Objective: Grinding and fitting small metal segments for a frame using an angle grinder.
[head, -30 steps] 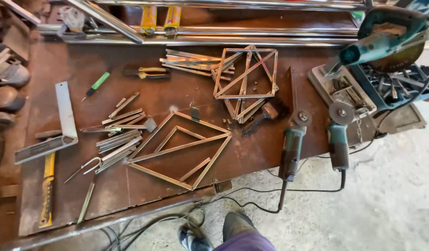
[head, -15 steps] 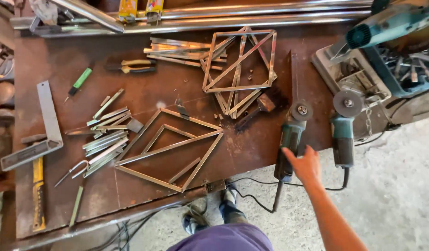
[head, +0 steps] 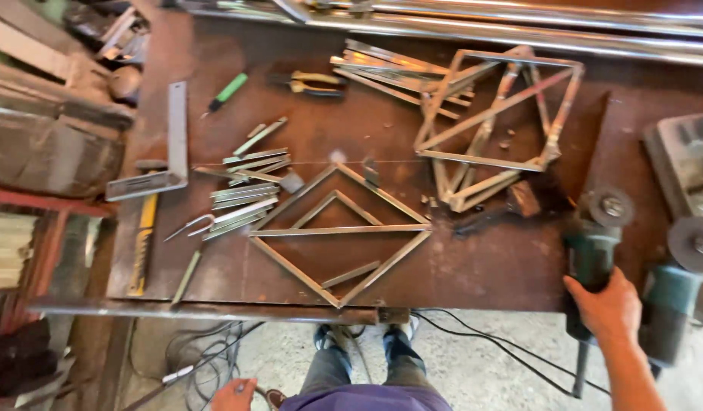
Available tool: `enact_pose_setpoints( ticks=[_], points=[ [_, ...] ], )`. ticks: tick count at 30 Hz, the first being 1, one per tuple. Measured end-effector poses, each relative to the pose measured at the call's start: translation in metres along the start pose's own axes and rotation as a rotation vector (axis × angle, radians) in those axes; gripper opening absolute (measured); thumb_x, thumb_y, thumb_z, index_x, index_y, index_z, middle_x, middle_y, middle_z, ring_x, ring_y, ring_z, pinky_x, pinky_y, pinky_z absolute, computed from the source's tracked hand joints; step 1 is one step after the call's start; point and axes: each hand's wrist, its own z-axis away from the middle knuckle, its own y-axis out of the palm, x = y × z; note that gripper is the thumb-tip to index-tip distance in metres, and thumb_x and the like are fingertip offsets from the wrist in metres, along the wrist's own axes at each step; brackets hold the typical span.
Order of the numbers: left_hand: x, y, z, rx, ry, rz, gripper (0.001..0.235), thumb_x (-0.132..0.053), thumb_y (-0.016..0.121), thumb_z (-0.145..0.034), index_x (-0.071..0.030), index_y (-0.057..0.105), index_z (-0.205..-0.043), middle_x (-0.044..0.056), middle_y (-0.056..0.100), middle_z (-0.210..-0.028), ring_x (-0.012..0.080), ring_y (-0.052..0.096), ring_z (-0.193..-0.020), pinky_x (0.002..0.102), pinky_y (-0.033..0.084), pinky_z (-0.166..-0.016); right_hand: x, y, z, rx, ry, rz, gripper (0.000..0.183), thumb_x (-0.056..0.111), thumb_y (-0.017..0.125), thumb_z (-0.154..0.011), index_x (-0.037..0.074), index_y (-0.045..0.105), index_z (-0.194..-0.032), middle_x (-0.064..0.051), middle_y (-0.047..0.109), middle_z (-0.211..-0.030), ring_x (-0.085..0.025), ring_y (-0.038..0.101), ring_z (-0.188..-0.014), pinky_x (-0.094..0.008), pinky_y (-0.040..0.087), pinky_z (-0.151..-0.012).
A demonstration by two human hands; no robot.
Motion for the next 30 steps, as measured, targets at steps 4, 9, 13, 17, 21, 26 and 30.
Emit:
enact_pose_setpoints(
  ticks=[4, 9, 13, 17, 21, 26, 30],
  points=[
    [-0.114, -0.116, 0.025, -0.069, 0.106, 0.05, 0.047, -0.054, 0.067, -0.084, -0.013, 0.08, -0.104, 0.008, 0.081, -0.103, 0.0307, 0.073, -0.098, 0.038, 0.057, -0.088, -0.007, 0.008, -0.001, -0.004, -0.002, 0.125, 0.071, 0.05, 0.08, -0.084, -0.005, 0.067, -0.126, -0.029, 0.073, -0.099, -0.045, 0.07, -0.086, -0.049, 0.056, -0.075],
    [-0.228, -0.207, -0.004, -0.2, 0.313, 0.172, 0.033, -0.04, 0.065, -0.093, -0.015, 0.075, -0.112, 0.01, 0.071, -0.107, 0.0355, 0.068, -0.092, 0.046, 0.055, -0.082, 0.026, -0.005, 0.051, -0.472, -0.234, -0.082, 0.068, 0.007, 0.088, -0.101, -0.028, 0.056, -0.151, -0.045, 0.066, -0.127, -0.053, 0.066, -0.103, -0.05, 0.054, -0.088],
    [-0.286, -0.24, -0.056, -0.142, 0.367, 0.164, 0.031, -0.037, 0.062, -0.095, -0.016, 0.073, -0.114, 0.002, 0.068, -0.116, 0.0279, 0.066, -0.101, 0.041, 0.054, -0.086, -0.05, 0.075, 0.094, -0.51, 0.203, -0.024, 0.064, 0.039, 0.091, -0.138, -0.01, 0.072, -0.101, -0.023, 0.07, -0.082, -0.034, 0.064, -0.056, -0.042, 0.05, -0.039],
    [-0.324, -0.222, -0.123, -0.373, 0.798, 0.073, 0.019, -0.024, 0.068, -0.089, -0.009, 0.073, -0.1, 0.011, 0.067, -0.107, 0.0339, 0.062, -0.106, 0.044, 0.054, -0.088, -0.036, 0.096, 0.156, -0.474, -0.185, 0.026, 0.044, 0.007, 0.091, -0.092, -0.012, 0.077, -0.129, -0.025, 0.071, -0.101, -0.034, 0.068, -0.087, -0.04, 0.056, -0.08],
    [-0.372, -0.22, -0.161, -0.312, 0.949, -0.191, 0.015, -0.015, 0.062, -0.089, -0.005, 0.074, -0.089, 0.014, 0.069, -0.096, 0.0347, 0.064, -0.092, 0.045, 0.054, -0.083, -0.094, 0.177, 0.215, -0.215, -0.095, -0.094, 0.052, 0.022, 0.089, -0.071, -0.007, 0.078, -0.112, -0.02, 0.071, -0.08, -0.03, 0.069, -0.072, -0.038, 0.057, -0.069],
    [-0.388, -0.217, -0.18, -0.199, 1.008, -0.362, 0.018, -0.016, 0.06, -0.091, -0.007, 0.075, -0.095, 0.013, 0.068, -0.101, 0.0329, 0.063, -0.102, 0.046, 0.05, -0.085, -0.083, 0.204, 0.266, -0.138, 0.039, -0.096, 0.046, 0.021, 0.09, -0.07, -0.006, 0.078, -0.105, -0.021, 0.075, -0.084, -0.031, 0.073, -0.08, -0.038, 0.059, -0.074],
    [-0.387, -0.195, -0.207, -0.149, 1.085, -0.351, 0.026, -0.019, 0.06, -0.087, -0.001, 0.078, -0.092, 0.023, 0.066, -0.103, 0.0389, 0.064, -0.092, 0.052, 0.054, -0.075, -0.079, 0.206, 0.315, -0.066, 0.234, -0.107, 0.039, 0.019, 0.092, -0.068, -0.005, 0.079, -0.096, -0.021, 0.079, -0.089, -0.032, 0.078, -0.091, -0.038, 0.063, -0.081]
  ],
)
